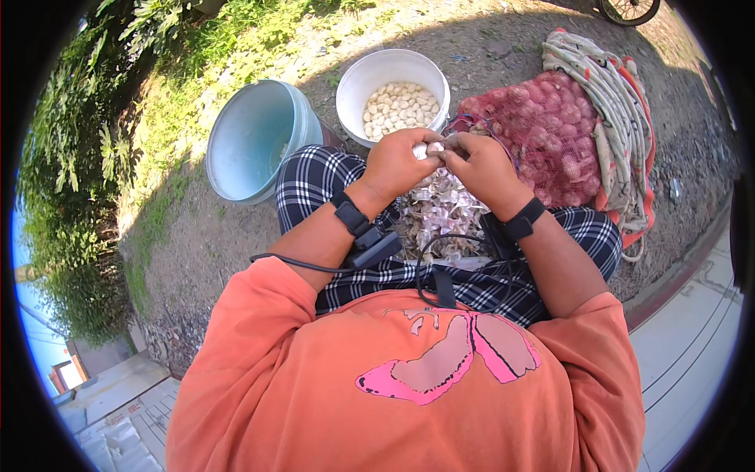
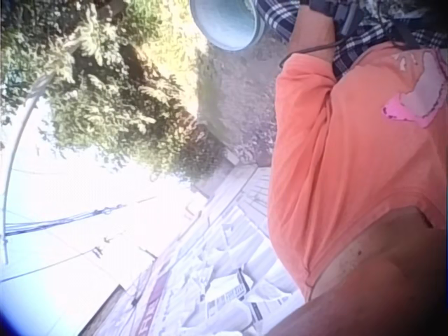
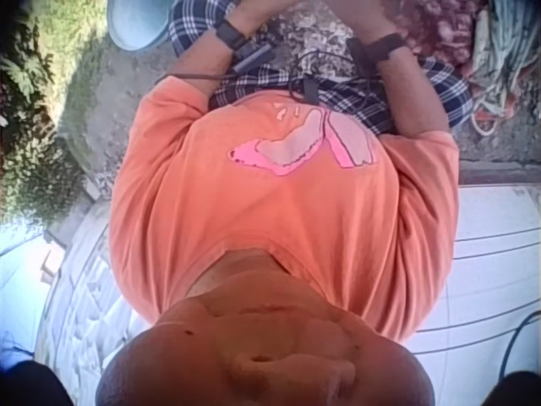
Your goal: Peeling garlic bulbs and cloves by hand into a bucket while sitting outdoors.
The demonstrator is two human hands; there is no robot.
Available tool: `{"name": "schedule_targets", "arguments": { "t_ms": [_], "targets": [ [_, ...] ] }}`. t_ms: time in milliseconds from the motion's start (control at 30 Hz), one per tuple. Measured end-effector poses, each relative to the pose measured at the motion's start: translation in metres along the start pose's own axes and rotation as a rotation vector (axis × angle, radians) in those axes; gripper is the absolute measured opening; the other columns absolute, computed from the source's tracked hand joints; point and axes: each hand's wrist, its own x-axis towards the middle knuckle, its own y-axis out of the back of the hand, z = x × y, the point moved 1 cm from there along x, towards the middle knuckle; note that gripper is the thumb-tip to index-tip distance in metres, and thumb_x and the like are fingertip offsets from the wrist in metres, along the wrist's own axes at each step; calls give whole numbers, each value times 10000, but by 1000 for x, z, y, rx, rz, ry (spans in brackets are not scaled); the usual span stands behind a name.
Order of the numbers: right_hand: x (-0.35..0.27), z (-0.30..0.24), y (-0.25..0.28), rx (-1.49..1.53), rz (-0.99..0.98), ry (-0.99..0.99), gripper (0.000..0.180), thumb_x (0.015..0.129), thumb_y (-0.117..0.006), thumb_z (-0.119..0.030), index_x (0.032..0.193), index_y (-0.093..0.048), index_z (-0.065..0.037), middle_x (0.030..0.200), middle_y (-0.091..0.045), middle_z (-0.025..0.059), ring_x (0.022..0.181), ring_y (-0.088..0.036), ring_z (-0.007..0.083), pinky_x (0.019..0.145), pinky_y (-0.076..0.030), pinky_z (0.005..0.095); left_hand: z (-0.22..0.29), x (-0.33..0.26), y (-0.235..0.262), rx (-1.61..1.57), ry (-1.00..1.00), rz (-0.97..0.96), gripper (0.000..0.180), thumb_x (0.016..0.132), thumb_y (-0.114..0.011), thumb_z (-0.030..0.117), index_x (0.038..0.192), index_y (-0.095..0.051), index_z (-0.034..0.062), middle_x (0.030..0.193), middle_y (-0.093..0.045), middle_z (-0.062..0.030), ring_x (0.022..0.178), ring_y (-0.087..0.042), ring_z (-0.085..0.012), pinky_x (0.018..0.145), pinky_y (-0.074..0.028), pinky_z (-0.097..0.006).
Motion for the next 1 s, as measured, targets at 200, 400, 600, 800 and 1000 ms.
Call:
{"name": "schedule_targets", "arguments": {
  "t_ms": [200, 400, 600, 800, 1000],
  "targets": [
    [1, -1, -1, -13, 18, 24, 135, 706, -557, -119, 712, -571, 16, 681, -572, 183, 635, -559, 328, 578, -437, 383, -1, 0, -2, 103, -11, 44, 216, 680, -611, 229, 855, -641, 106, 807, -617, -101, 771, -590, -251, 677, -463, -321],
    [3, 1, -4, -25, 41, 12, 131, 679, -543, -107, 690, -561, 22, 667, -565, 193, 632, -555, 339, 572, -436, 394, -2, -1, -3, 115, 42, 40, 215, 714, -608, 191, 877, -628, 52, 796, -621, -113, 740, -603, -201, 674, -457, -282],
    [10, 6, -9, 14, 71, -97, 154, 663, -562, -129, 677, -552, 23, 606, -563, 157, 542, -555, 256, 517, -427, 351, 1, 1, -1, 81, 26, 15, 196, 723, -610, 129, 886, -617, 21, 796, -628, -86, 716, -596, -136, 656, -464, -253],
    [5, 28, -12, 420, 37, -404, 165, 695, -501, -142, 698, -544, 18, 557, -524, 56, 504, -479, 101, 462, -381, 264, -5, 2, -3, -521, 126, -71, 233, 719, -574, 18, 950, -581, -12, 882, -611, -61, 781, -558, -85, 691, -468, -238],
    [-3, 27, -5, 801, -43, -565, 148, 729, -452, -132, 794, -540, -31, 591, -491, 22, 462, -436, 99, 427, -356, 238, -5, 6, -4, -806, 133, -137, 318, 744, -544, -22, 1058, -490, -28, 964, -573, -86, 822, -556, -123, 700, -472, -238]
  ]
}}
